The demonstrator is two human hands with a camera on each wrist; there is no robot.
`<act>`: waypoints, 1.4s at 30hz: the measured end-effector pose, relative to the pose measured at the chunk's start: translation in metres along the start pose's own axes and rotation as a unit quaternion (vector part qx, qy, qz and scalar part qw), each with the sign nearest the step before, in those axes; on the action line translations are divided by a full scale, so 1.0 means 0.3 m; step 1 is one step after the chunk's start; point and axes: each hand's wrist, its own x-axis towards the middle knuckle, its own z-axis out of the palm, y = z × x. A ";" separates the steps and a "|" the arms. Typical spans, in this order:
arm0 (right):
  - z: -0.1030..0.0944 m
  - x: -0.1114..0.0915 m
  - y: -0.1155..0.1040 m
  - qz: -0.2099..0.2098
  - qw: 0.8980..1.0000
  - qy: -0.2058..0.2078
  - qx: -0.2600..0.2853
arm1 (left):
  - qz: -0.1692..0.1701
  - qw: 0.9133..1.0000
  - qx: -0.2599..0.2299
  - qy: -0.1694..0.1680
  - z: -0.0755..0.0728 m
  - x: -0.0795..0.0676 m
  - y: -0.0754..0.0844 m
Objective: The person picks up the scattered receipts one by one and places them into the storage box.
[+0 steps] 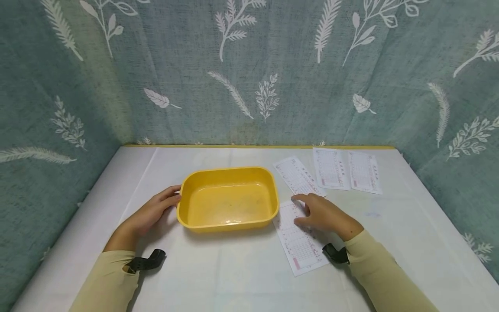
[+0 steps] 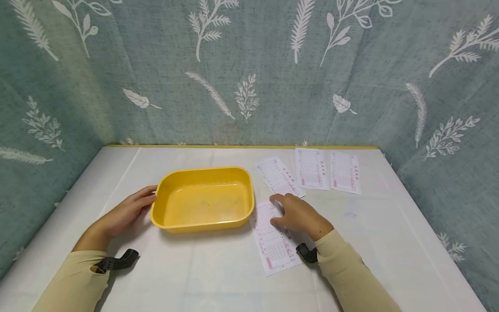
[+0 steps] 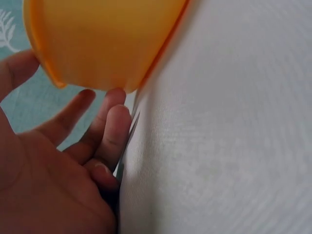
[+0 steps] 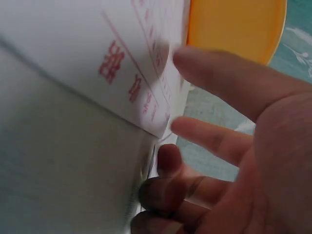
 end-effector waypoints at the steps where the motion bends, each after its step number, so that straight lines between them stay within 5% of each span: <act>1: 0.004 -0.003 0.002 0.008 1.000 -0.010 0.003 | 0.001 1.000 0.001 -0.002 0.000 0.000 -0.002; 19: 0.012 0.013 0.010 0.049 0.998 -0.026 0.023 | 0.003 1.000 -0.003 0.003 -0.004 -0.010 -0.017; 42: 0.012 0.002 0.024 0.021 0.999 -0.017 0.026 | 0.014 0.999 0.029 0.004 0.009 0.004 -0.020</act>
